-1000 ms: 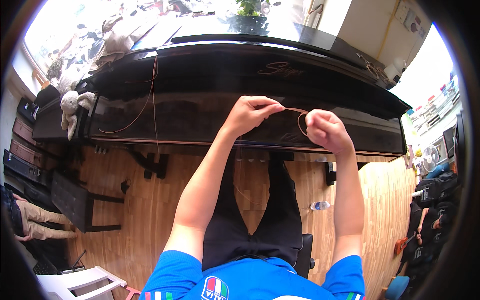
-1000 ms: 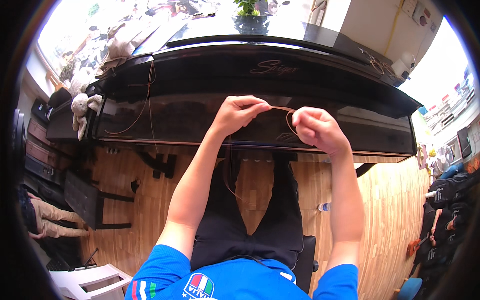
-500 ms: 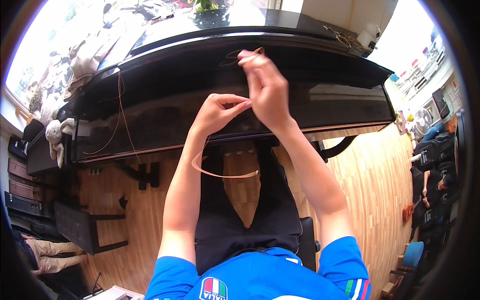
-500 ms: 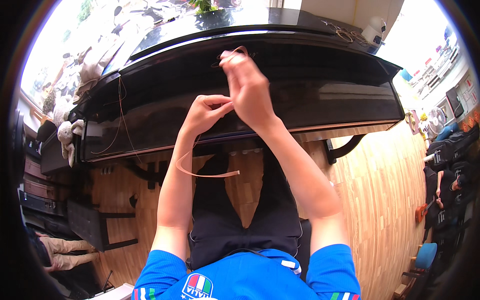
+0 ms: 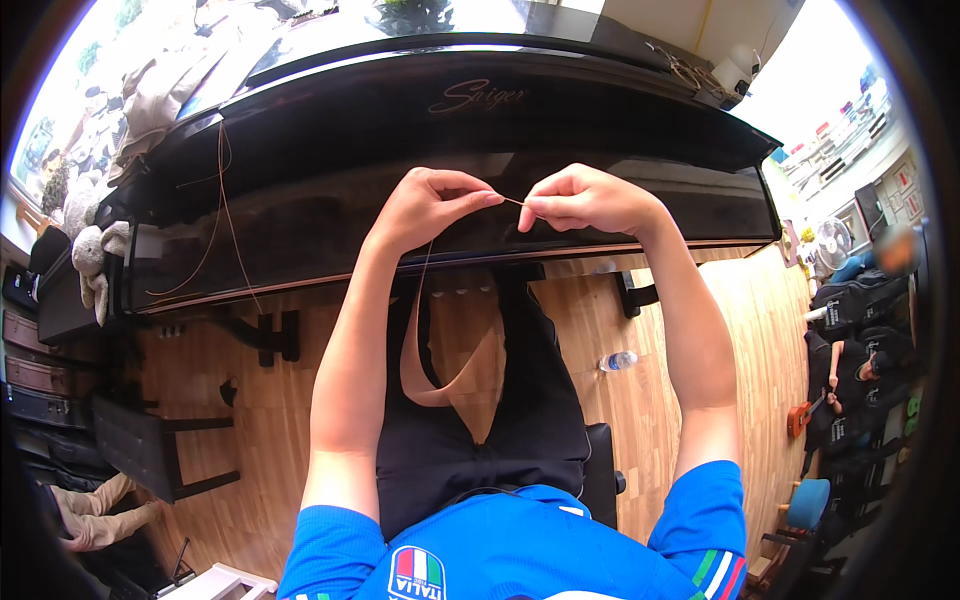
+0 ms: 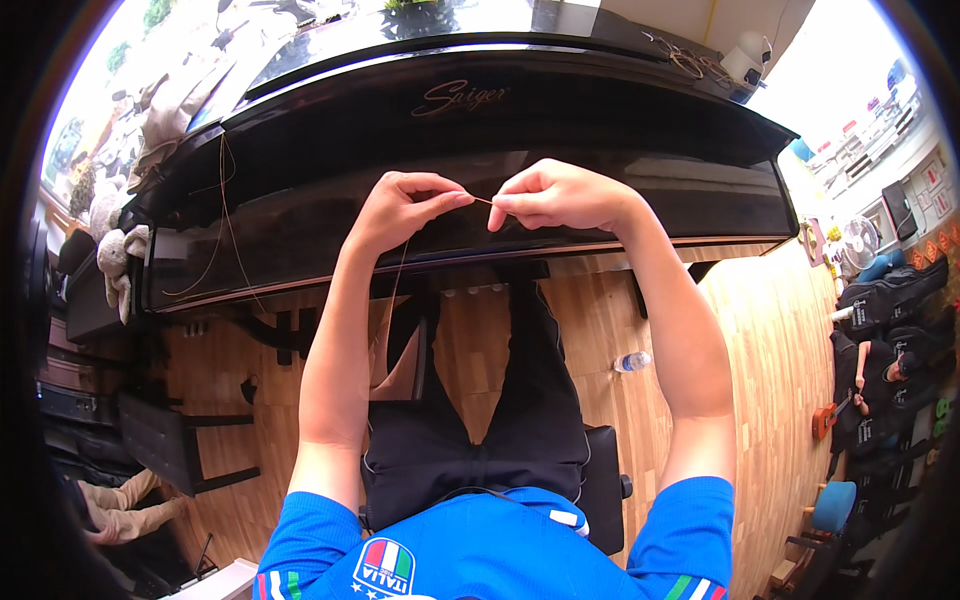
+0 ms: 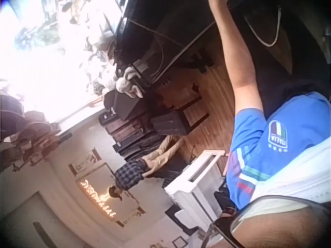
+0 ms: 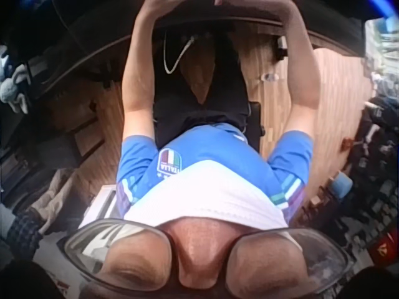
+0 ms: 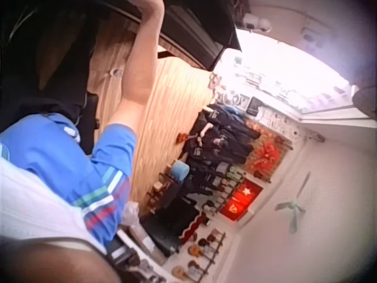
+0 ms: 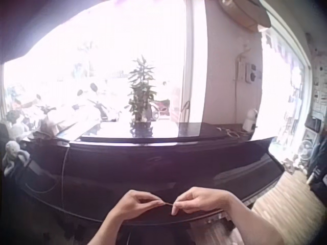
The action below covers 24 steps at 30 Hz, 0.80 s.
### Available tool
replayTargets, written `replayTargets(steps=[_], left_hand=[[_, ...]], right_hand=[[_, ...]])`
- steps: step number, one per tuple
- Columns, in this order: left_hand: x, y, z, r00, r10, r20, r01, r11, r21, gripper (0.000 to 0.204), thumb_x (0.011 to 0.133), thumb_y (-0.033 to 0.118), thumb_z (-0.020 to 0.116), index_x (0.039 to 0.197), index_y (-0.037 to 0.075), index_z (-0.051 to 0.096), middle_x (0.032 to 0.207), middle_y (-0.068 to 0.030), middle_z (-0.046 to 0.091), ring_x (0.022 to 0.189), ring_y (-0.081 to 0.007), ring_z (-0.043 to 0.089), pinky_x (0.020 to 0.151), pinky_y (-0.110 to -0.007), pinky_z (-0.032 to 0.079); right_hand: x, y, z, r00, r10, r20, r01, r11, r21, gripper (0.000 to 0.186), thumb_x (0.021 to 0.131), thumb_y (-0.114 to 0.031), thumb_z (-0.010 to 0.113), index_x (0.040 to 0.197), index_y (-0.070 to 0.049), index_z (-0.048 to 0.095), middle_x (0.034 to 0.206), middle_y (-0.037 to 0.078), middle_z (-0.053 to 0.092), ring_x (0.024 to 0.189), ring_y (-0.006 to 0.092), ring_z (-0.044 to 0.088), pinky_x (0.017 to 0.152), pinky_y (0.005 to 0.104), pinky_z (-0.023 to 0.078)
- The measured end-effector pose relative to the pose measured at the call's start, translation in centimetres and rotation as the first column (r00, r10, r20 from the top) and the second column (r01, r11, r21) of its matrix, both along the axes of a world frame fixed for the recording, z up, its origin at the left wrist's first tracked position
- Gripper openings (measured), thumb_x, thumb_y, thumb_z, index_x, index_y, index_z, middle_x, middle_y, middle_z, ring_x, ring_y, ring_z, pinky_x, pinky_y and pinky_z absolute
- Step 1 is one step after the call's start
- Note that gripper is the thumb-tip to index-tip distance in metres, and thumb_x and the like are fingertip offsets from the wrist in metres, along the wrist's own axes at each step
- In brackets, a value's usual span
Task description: The person repeatedly bends and shapes a thin copper wire into circular loops using both hands. They form a loop, place it on the piano surface, then pick up the wire again to form another loop, repeating this cycle throughout the clip.
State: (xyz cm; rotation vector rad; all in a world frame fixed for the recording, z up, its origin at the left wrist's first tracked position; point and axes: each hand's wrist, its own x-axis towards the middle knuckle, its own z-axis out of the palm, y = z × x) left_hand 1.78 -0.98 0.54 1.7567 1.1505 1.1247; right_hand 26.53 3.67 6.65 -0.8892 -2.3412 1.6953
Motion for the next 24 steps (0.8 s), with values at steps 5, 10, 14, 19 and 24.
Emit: replayTargets(steps=[5,10,14,19,24], left_hand=[[-0.1,0.1,0.5,0.997,0.032,0.077,-0.023,0.994,-0.109,0.020,0.090,0.024,0.076,0.099,0.007,0.079,0.072,0.0015,0.071,0.060,-0.0041,0.055,0.054,-0.021,0.043],[0.4,0.4,-0.1,0.994,0.075,0.078,-0.076,0.997,0.008,0.019,0.092,0.022,0.074,0.102,0.007,0.079,0.073,0.0012,0.071,0.057,-0.0027,0.053,0.051,-0.020,0.039],[0.8,0.7,-1.1,0.978,0.119,-0.169,-0.104,0.990,0.096,0.018,0.091,0.022,0.074,0.101,0.007,0.079,0.082,-0.0013,0.075,0.064,-0.0040,0.057,0.059,-0.021,0.045],[-0.1,0.3,-0.6,0.976,0.032,-0.217,-0.028,0.999,0.021,0.025,0.084,0.031,0.079,0.097,0.010,0.080,0.069,-0.0054,0.070,0.060,-0.0086,0.058,0.059,-0.027,0.046],[0.3,0.4,-1.0,0.989,0.032,-0.142,-0.023,0.998,0.063,0.023,0.084,0.027,0.079,0.090,0.005,0.078,0.063,-0.0010,0.064,0.059,-0.0067,0.054,0.056,-0.025,0.042]], right_hand=[[4.1,1.0,-4.2,0.726,-0.135,-0.674,-0.186,0.906,-0.381,0.034,0.108,-0.019,0.044,0.122,0.007,0.061,0.056,-0.006,0.038,0.046,0.0033,0.029,0.045,0.0214,0.025],[1.6,-1.5,-5.6,0.027,-0.546,-0.838,-0.568,0.681,-0.462,0.039,0.110,-0.018,0.035,0.135,0.008,0.049,0.065,0.000,0.047,0.049,0.0083,0.041,0.049,0.0239,0.037],[-4.6,-4.4,-2.3,-0.172,-0.683,-0.710,-0.030,0.724,-0.689,0.028,0.107,-0.018,0.046,0.121,0.005,0.056,0.090,0.007,0.066,0.083,0.0168,0.068,0.087,0.0320,0.057],[-8.9,-4.1,-2.9,0.509,-0.226,-0.831,0.788,0.512,0.343,0.021,0.104,-0.013,0.051,0.105,0.004,0.064,0.100,0.016,0.072,0.096,0.0298,0.072,0.085,0.0359,0.057],[-5.0,-2.1,-4.0,0.944,-0.245,-0.222,0.325,0.560,0.762,0.021,0.099,-0.014,0.050,0.099,0.003,0.062,0.094,0.023,0.069,0.091,0.0386,0.067,0.077,0.0458,0.053]])
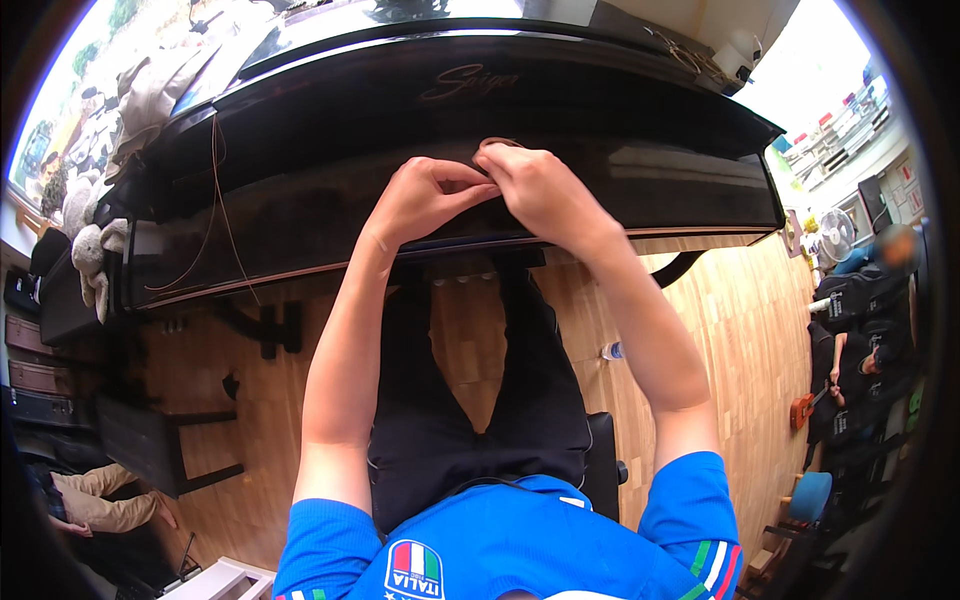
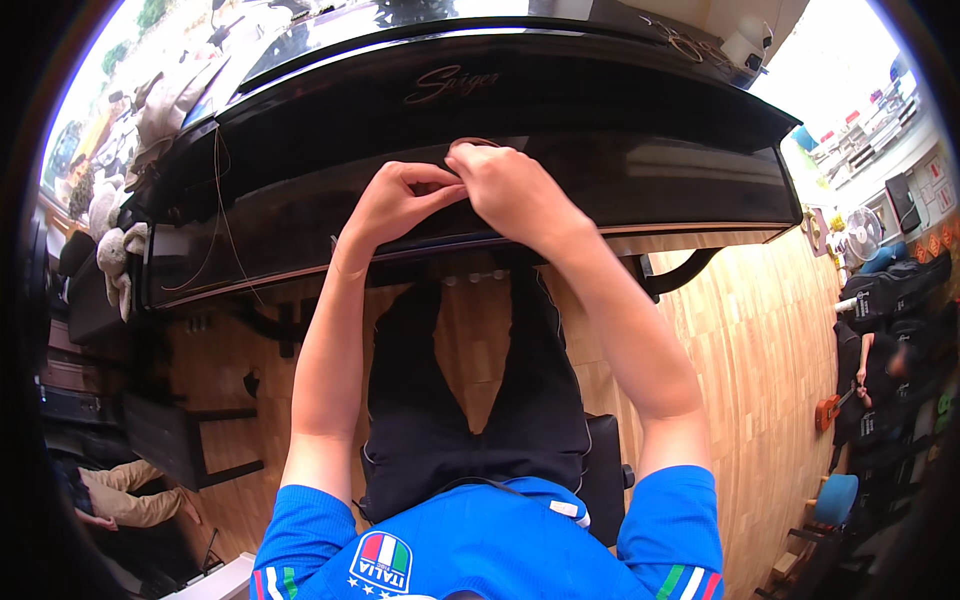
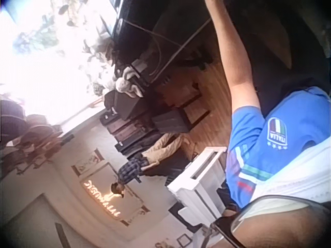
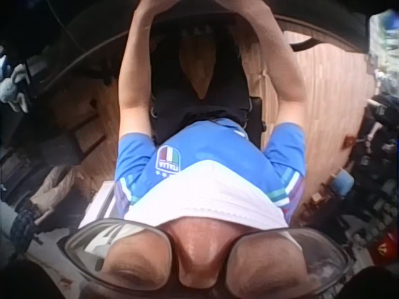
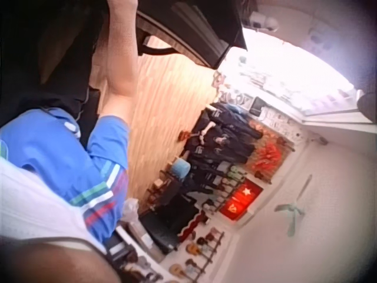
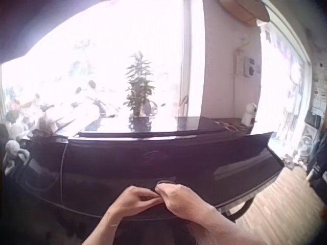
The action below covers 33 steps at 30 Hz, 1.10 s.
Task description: The person repeatedly bends and shapes a thin copper wire into circular loops using both hands. They form a loop, place it on the piano surface, then pick up the wire again to form another loop, repeating this cycle throughout the clip.
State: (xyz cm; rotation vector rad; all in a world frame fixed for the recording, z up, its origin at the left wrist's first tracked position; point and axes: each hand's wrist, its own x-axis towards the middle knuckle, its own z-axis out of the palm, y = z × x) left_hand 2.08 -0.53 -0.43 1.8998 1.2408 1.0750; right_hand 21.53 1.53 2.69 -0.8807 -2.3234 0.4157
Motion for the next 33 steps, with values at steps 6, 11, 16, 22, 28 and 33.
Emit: replayTargets(steps=[6,11,16,22,28,33], left_hand=[[-0.1,-0.2,0.5,1.000,0.024,0.008,-0.024,0.999,-0.049,0.019,0.088,0.022,0.079,0.089,0.003,0.074,0.065,0.0053,0.059,0.058,-0.0020,0.045,0.052,-0.021,0.034],[-0.2,0.2,0.8,0.945,-0.051,0.323,0.068,0.997,-0.041,0.024,0.101,0.027,0.062,0.098,0.004,0.069,0.068,0.0062,0.053,0.059,-0.0008,0.040,0.053,-0.019,0.030],[-1.2,0.9,0.6,0.899,-0.081,0.431,0.124,0.990,-0.071,0.033,0.105,0.032,0.054,0.091,0.004,0.067,0.064,0.0084,0.045,0.056,-0.0020,0.033,0.051,-0.021,0.027],[-1.1,0.7,0.8,0.853,-0.005,0.522,0.092,0.986,-0.141,0.030,0.105,0.030,0.054,0.091,0.006,0.065,0.061,0.0088,0.040,0.054,-0.0011,0.031,0.049,-0.020,0.023],[-1.0,0.5,0.6,0.861,0.032,0.507,0.033,0.992,-0.118,0.030,0.106,0.030,0.051,0.093,0.007,0.064,0.061,0.0089,0.037,0.053,-0.0012,0.027,0.049,-0.021,0.020],[-1.1,0.6,0.7,0.818,0.026,0.575,0.042,0.994,-0.105,0.030,0.107,0.030,0.048,0.093,0.007,0.061,0.060,0.0083,0.035,0.051,-0.0021,0.024,0.047,-0.022,0.018]], right_hand=[[2.5,2.0,3.6,0.957,0.270,0.110,-0.109,0.681,-0.724,0.035,0.102,-0.028,0.052,0.097,-0.001,0.074,0.064,-0.002,0.049,0.059,0.0090,0.044,0.056,0.0269,0.038],[2.6,4.9,1.3,0.749,0.319,-0.580,-0.660,0.290,-0.693,0.033,0.104,-0.028,0.055,0.096,0.000,0.070,0.063,-0.004,0.046,0.057,0.0080,0.040,0.056,0.0231,0.035],[0.1,5.3,-1.8,0.640,0.140,-0.755,-0.749,0.330,-0.574,0.028,0.102,-0.025,0.059,0.100,0.001,0.070,0.086,0.004,0.065,0.080,0.0133,0.060,0.081,0.0293,0.052],[-0.9,4.3,-2.7,0.757,0.043,-0.652,-0.493,0.692,-0.527,0.026,0.101,-0.024,0.062,0.097,-0.001,0.074,0.085,0.003,0.068,0.076,0.0098,0.059,0.072,0.0260,0.050],[-0.8,2.7,-2.6,0.808,-0.051,-0.587,-0.345,0.766,-0.542,0.023,0.098,-0.023,0.065,0.100,-0.003,0.076,0.079,0.002,0.068,0.061,0.0065,0.055,0.056,0.0212,0.045],[-1.0,2.3,-2.9,0.786,-0.001,-0.618,-0.380,0.787,-0.486,0.024,0.099,-0.021,0.063,0.104,-0.001,0.075,0.084,0.006,0.071,0.067,0.0094,0.062,0.061,0.0232,0.051]])
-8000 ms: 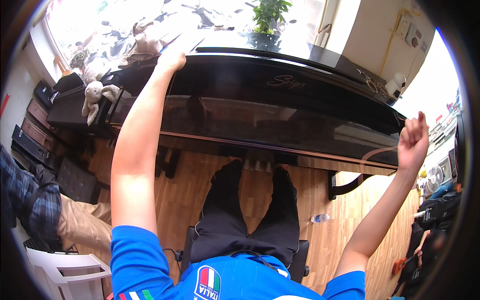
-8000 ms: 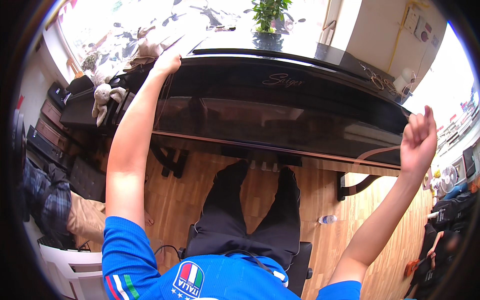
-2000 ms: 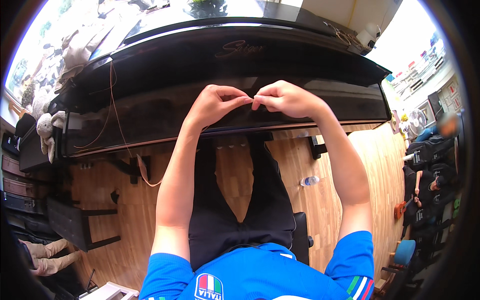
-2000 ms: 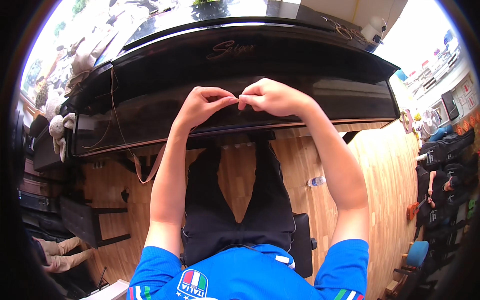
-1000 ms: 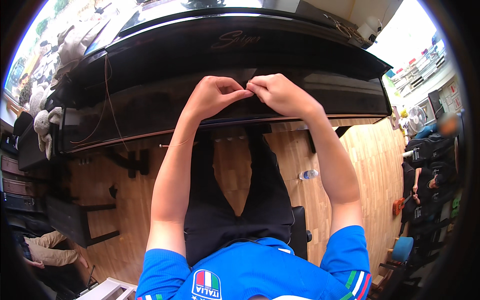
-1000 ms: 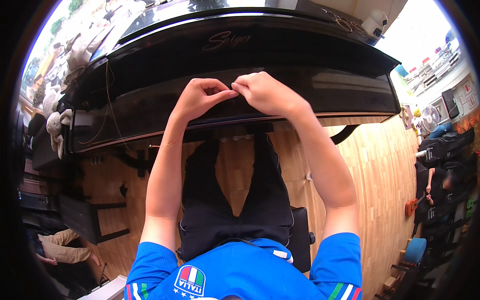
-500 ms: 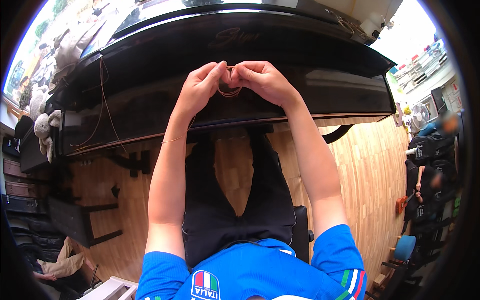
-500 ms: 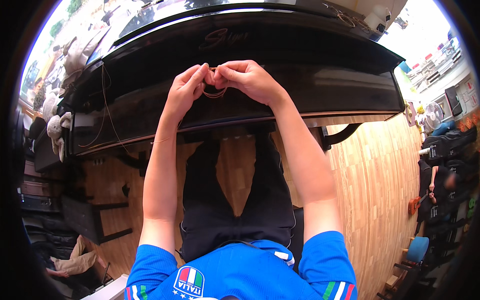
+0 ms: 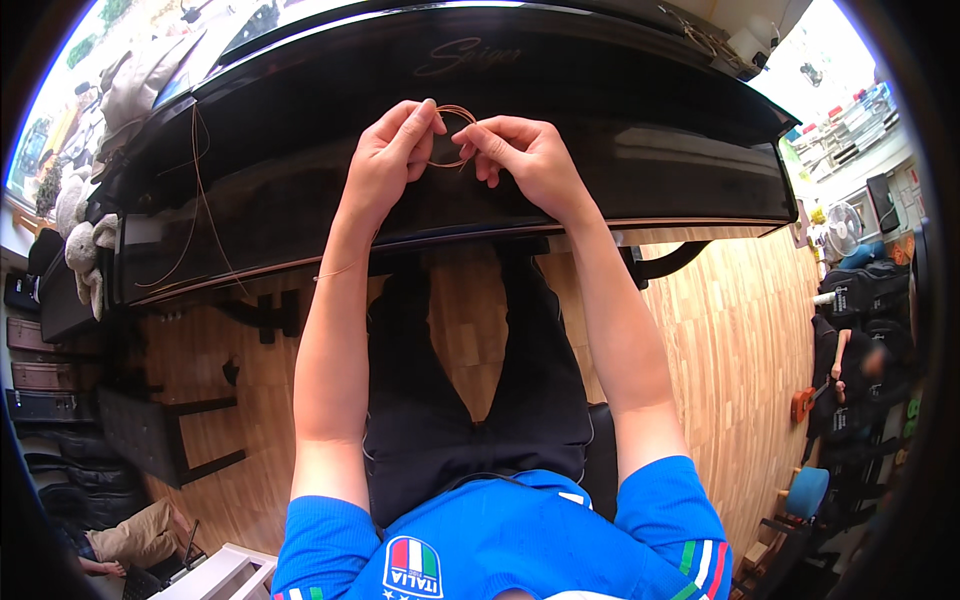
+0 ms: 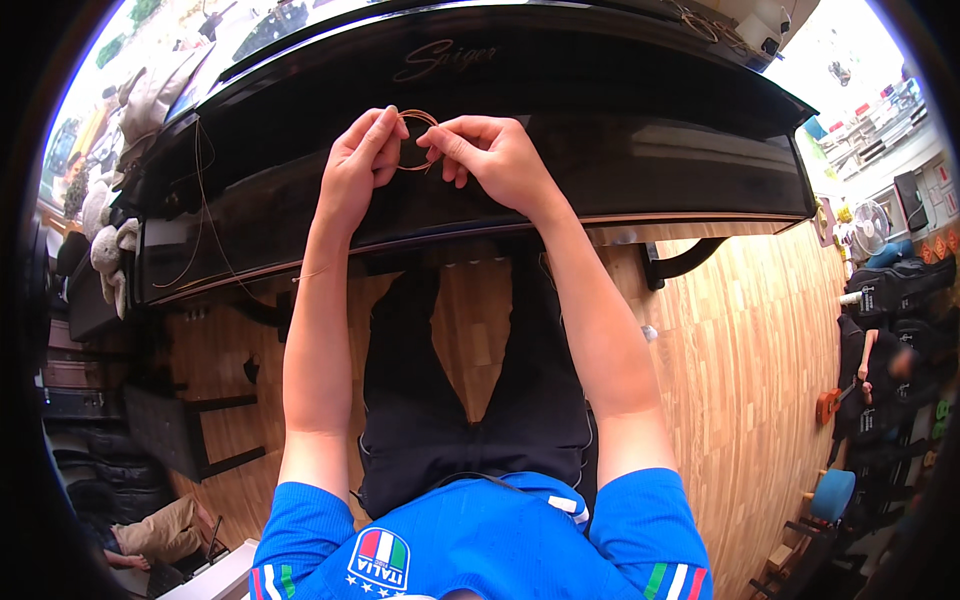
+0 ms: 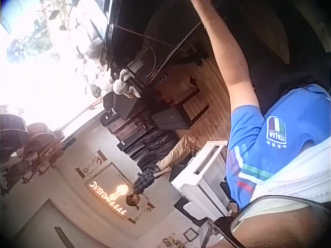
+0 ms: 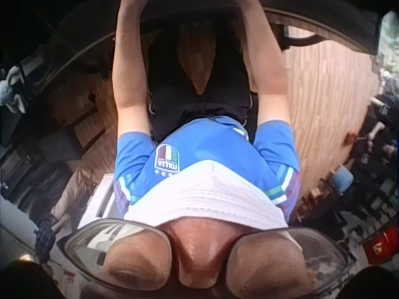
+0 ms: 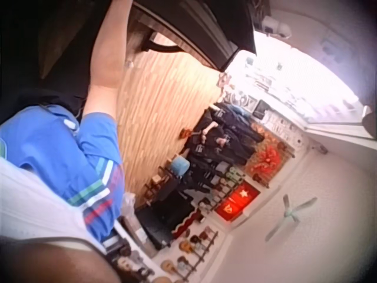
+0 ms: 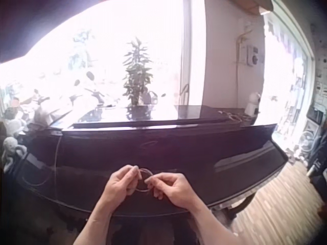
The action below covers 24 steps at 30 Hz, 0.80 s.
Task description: The person repeatedly bends and shapes a thin copper wire into circular loops using both hands. They form a loop, place it on the piano surface, then pick up the wire again to form another loop, repeating this cycle throughout the clip.
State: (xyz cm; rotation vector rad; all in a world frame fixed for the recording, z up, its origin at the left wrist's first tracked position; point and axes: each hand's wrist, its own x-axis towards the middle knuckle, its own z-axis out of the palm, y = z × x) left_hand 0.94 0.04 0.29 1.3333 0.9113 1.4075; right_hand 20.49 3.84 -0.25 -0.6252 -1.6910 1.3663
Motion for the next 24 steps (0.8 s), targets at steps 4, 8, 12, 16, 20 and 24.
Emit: replayTargets(steps=[4,8,12,16,20,24], left_hand=[[0.0,0.0,-0.3,0.999,0.037,-0.009,-0.037,0.999,0.032,0.030,0.108,0.030,0.047,0.094,0.007,0.060,0.059,0.0082,0.034,0.050,-0.0024,0.024,0.046,-0.022,0.018],[0.0,0.3,-0.5,0.999,0.052,0.011,-0.053,0.997,0.052,0.029,0.108,0.030,0.047,0.096,0.006,0.060,0.059,0.0080,0.035,0.050,-0.0024,0.023,0.046,-0.022,0.018],[0.1,0.2,-0.6,0.998,0.056,-0.010,-0.055,0.997,0.057,0.030,0.107,0.030,0.048,0.096,0.006,0.061,0.058,0.0076,0.036,0.050,-0.0024,0.026,0.046,-0.022,0.020],[0.3,0.0,-0.4,0.994,0.103,-0.020,-0.102,0.993,0.060,0.030,0.107,0.031,0.049,0.095,0.006,0.062,0.056,0.0069,0.039,0.049,-0.0024,0.031,0.047,-0.022,0.024],[0.4,0.2,-0.8,0.987,0.163,0.003,-0.163,0.982,0.095,0.030,0.107,0.030,0.050,0.095,0.006,0.062,0.057,0.0072,0.039,0.050,-0.0021,0.032,0.047,-0.021,0.025],[0.5,0.4,-0.8,0.979,0.206,-0.001,-0.205,0.974,0.097,0.029,0.107,0.029,0.050,0.095,0.006,0.062,0.057,0.0073,0.040,0.050,-0.0015,0.031,0.046,-0.021,0.024]], right_hand=[[0.1,-0.2,0.4,0.998,0.039,-0.039,-0.039,0.999,-0.014,0.026,0.100,-0.021,0.062,0.110,0.001,0.072,0.087,0.007,0.071,0.075,0.0130,0.067,0.069,0.0259,0.055],[0.2,-0.2,0.4,0.996,0.048,-0.071,-0.049,0.999,-0.019,0.027,0.098,-0.018,0.064,0.115,0.002,0.069,0.089,0.008,0.071,0.080,0.0154,0.069,0.072,0.0272,0.056],[-0.2,-0.7,0.3,0.999,0.041,0.021,-0.042,0.999,0.006,0.027,0.095,-0.013,0.068,0.118,0.001,0.068,0.087,0.007,0.070,0.077,0.0130,0.068,0.070,0.0257,0.056],[-0.3,-1.1,0.4,0.998,0.028,0.048,-0.026,0.999,-0.043,0.028,0.094,-0.009,0.067,0.120,0.001,0.067,0.083,0.005,0.069,0.072,0.0105,0.067,0.066,0.0238,0.056],[0.3,-1.0,0.4,1.000,0.018,-0.010,-0.019,0.998,-0.056,0.034,0.092,-0.005,0.066,0.125,0.001,0.065,0.081,0.005,0.068,0.071,0.0103,0.065,0.067,0.0240,0.056],[0.7,-0.4,0.2,0.992,0.032,-0.125,-0.036,0.999,-0.033,0.037,0.091,-0.006,0.068,0.127,0.002,0.064,0.079,0.007,0.070,0.068,0.0114,0.067,0.068,0.0255,0.059]])
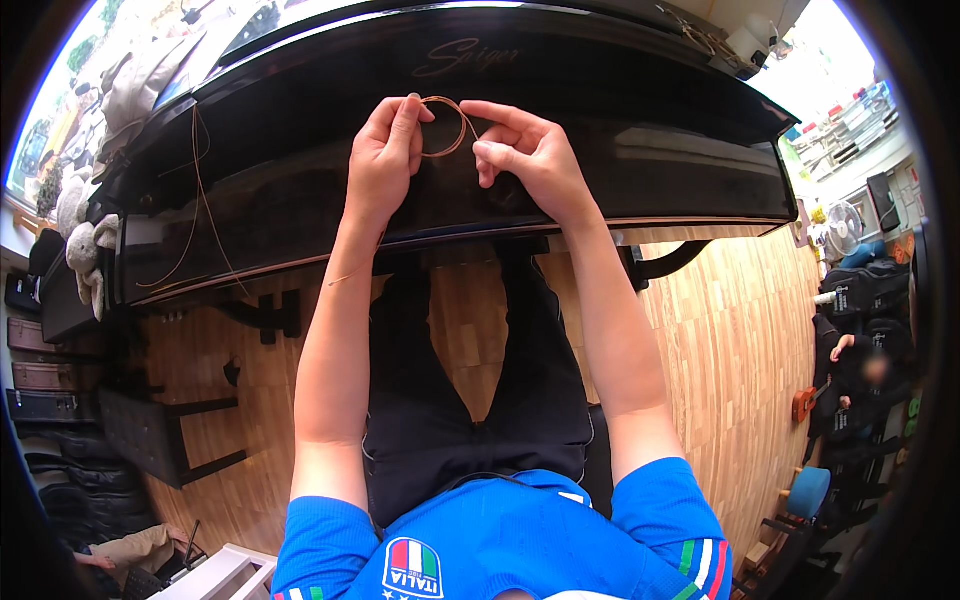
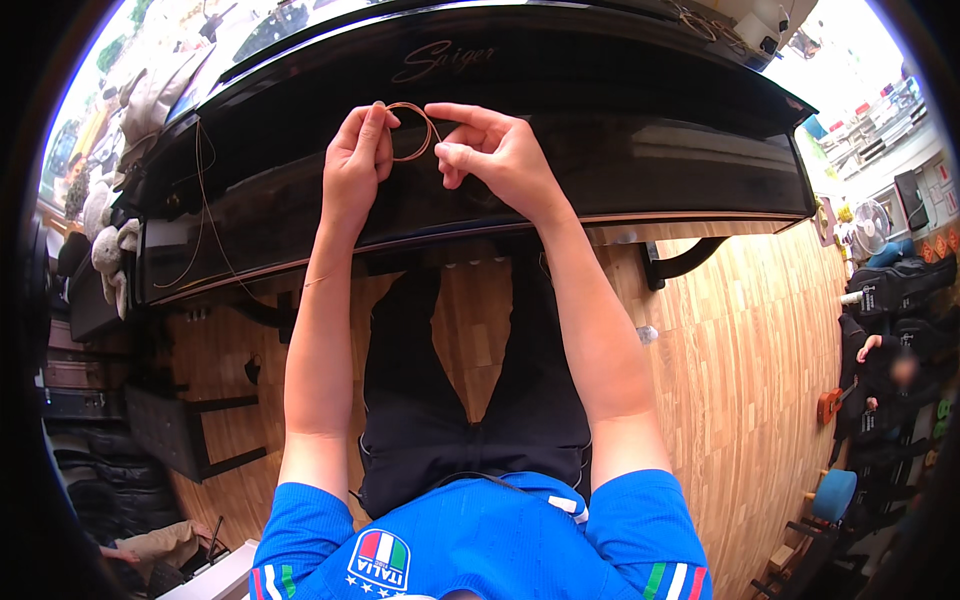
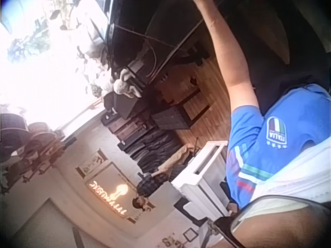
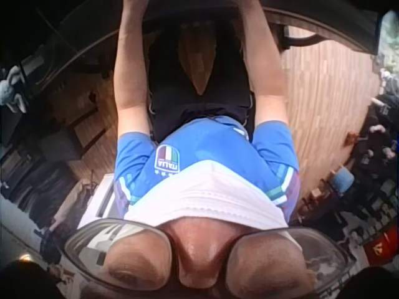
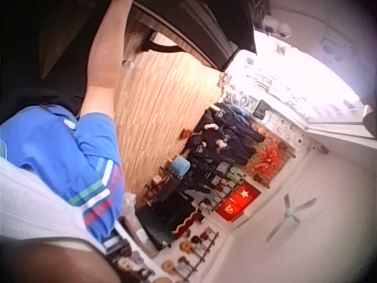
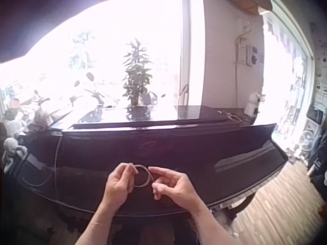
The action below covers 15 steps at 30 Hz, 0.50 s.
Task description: The person repeatedly bends and shapes a thin copper wire into circular loops using both hands. They form a loop, place it on the piano surface, then pick up the wire again to form another loop, repeating this cycle throughout the clip.
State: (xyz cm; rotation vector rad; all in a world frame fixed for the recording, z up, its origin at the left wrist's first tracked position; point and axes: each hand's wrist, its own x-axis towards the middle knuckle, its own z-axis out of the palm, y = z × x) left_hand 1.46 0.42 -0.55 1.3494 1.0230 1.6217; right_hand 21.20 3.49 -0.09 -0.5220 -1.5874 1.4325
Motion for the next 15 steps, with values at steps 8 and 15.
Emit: replayTargets(steps=[8,15], left_hand=[[-0.2,-0.1,0.1,0.999,-0.034,0.007,0.034,0.999,-0.020,0.030,0.107,0.030,0.050,0.092,0.006,0.061,0.057,0.0074,0.041,0.050,-0.0015,0.032,0.046,-0.021,0.024],[-0.4,-0.5,0.2,0.997,-0.068,-0.042,0.066,0.997,-0.040,0.031,0.107,0.031,0.051,0.090,0.007,0.061,0.056,0.0071,0.041,0.050,-0.0019,0.033,0.047,-0.021,0.025]], right_hand=[[-1.8,-0.8,-1.1,0.956,-0.248,0.157,0.225,0.962,0.154,0.026,0.093,-0.008,0.069,0.117,0.001,0.069,0.089,0.007,0.073,0.077,0.0136,0.070,0.070,0.0244,0.059],[-2.0,-0.9,-1.0,0.910,-0.399,0.113,0.366,0.901,0.232,0.023,0.092,-0.010,0.071,0.114,-0.003,0.072,0.092,0.008,0.073,0.083,0.0137,0.070,0.065,0.0250,0.061]])
